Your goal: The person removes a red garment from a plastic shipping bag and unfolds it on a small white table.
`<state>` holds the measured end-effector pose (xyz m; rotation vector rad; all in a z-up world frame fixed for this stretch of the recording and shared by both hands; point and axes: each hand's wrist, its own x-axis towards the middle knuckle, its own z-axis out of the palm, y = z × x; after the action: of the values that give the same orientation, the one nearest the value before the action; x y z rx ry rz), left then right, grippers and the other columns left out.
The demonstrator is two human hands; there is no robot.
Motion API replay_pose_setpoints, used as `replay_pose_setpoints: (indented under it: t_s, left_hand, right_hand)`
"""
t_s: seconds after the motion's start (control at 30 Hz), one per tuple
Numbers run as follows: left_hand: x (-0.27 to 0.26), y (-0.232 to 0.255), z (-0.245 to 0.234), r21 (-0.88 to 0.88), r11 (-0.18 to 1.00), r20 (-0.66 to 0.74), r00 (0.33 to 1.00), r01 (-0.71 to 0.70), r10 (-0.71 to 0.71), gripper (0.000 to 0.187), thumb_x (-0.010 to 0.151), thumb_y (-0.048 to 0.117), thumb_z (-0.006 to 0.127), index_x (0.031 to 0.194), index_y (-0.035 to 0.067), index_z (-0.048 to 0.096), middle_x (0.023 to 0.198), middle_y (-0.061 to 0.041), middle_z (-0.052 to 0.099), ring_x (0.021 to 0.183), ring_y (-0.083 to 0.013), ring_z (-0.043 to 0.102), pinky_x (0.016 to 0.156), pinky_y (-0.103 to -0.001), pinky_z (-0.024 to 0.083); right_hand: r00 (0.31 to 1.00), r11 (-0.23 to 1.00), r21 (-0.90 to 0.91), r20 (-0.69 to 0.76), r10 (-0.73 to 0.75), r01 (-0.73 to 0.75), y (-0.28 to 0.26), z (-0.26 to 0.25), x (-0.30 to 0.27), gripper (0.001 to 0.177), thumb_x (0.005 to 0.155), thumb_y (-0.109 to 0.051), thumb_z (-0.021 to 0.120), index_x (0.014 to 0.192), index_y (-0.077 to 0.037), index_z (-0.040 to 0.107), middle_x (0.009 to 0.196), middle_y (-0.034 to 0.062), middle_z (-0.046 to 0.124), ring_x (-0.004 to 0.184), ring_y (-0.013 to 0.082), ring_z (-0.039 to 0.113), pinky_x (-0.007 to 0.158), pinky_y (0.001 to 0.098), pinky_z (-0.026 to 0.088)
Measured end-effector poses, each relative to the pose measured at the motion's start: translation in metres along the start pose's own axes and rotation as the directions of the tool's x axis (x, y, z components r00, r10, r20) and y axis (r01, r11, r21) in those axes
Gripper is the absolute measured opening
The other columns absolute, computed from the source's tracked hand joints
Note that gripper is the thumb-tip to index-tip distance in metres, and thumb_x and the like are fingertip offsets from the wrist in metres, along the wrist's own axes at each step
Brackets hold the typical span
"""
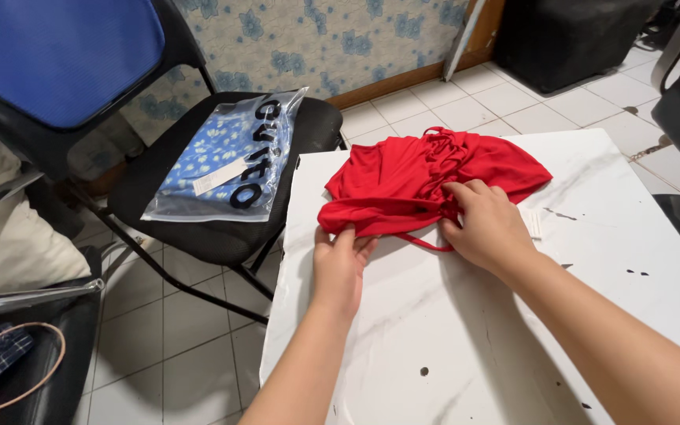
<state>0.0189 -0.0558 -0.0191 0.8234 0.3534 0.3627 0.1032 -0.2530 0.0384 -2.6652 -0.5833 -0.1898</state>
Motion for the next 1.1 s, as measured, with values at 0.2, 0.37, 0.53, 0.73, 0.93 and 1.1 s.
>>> replay_pose_setpoints:
  t_s: [0.2, 0.37, 0.53, 0.73, 0.93, 1.1]
  left_hand:
    - [-0.001, 0.006, -0.008, -0.147, 0.989, 0.146, 0.989, -0.001, 0.023, 0.038, 0.106, 0.026, 0.043, 0.136, 0.004, 0.048, 0.129, -0.012, 0.061, 0.114, -0.0236, 0.062, 0.101, -0.043, 0.052]
    - [-0.002, 0.006, -0.007, -0.136, 0.99, 0.164, 0.985, -0.024, 0.047, 0.039, 0.104, 0.024, 0.041, 0.139, 0.008, 0.047, 0.133, -0.01, 0.06, 0.119, -0.023, 0.06, 0.104, -0.043, 0.05]
    - [-0.002, 0.005, -0.002, -0.091, 0.995, 0.133, 0.99, -0.035, 0.047, 0.04, 0.105, 0.023, 0.044, 0.142, 0.006, 0.048, 0.136, -0.009, 0.058, 0.121, -0.0211, 0.059, 0.103, -0.039, 0.049]
    - [0.012, 0.015, 0.035, 0.087, 0.984, 0.254, 0.959, -0.155, 0.129, 0.047, 0.102, 0.02, 0.048, 0.147, 0.004, 0.051, 0.141, -0.008, 0.061, 0.124, -0.0154, 0.06, 0.104, -0.031, 0.048]
    - [0.027, 0.051, 0.087, 0.449, 0.734, 0.478, 0.831, -0.509, 0.284, 0.039, 0.103, 0.019, 0.066, 0.139, 0.005, 0.064, 0.105, -0.007, 0.067, 0.095, -0.0166, 0.062, 0.082, -0.032, 0.054]
    - [0.01, 0.079, 0.107, 0.718, 0.296, 0.564, 0.775, -0.631, 0.285, 0.042, 0.077, 0.013, 0.081, 0.112, 0.011, 0.057, 0.093, -0.01, 0.069, 0.086, -0.0291, 0.067, 0.075, -0.039, 0.054]
  right_hand:
    - [0.944, 0.97, -0.197, 0.268, 0.192, -0.141, -0.037, -0.025, -0.018, 0.039, 0.079, -0.035, 0.075, 0.109, -0.009, 0.072, 0.129, 0.011, 0.058, 0.112, 0.0317, 0.063, 0.092, 0.0446, 0.055]
    - [0.882, 0.943, -0.301, 0.396, 0.256, -0.139, -0.056, -0.037, -0.028, 0.033, 0.087, -0.036, 0.07, 0.102, -0.007, 0.075, 0.129, 0.011, 0.059, 0.104, 0.0314, 0.07, 0.087, 0.0442, 0.059]
    - [0.809, 0.925, -0.332, 0.481, 0.336, -0.187, -0.071, -0.057, -0.02, 0.047, 0.092, -0.052, 0.065, 0.105, -0.009, 0.077, 0.116, 0.0127, 0.076, 0.105, 0.0293, 0.071, 0.087, 0.0429, 0.058]
    - [0.962, 0.934, 0.234, -0.022, -0.273, 0.27, -0.064, -0.046, 0.015, 0.057, 0.08, -0.033, 0.081, 0.122, 0.002, 0.065, 0.106, 0.0185, 0.073, 0.099, 0.0337, 0.07, 0.078, 0.0462, 0.056]
    - [0.982, 0.731, 0.678, 0.178, -0.06, -0.078, -0.05, -0.063, 0.053, 0.029, 0.084, -0.015, 0.075, 0.112, -0.004, 0.073, 0.084, 0.0088, 0.075, 0.069, 0.0162, 0.069, 0.06, 0.0341, 0.057]
    - [0.993, 0.646, 0.756, 0.035, 0.116, -0.102, -0.026, -0.095, 0.066, 0.02, 0.093, -0.015, 0.063, 0.102, -0.001, 0.074, 0.083, 0.0096, 0.074, 0.068, 0.0176, 0.07, 0.055, 0.0331, 0.057]
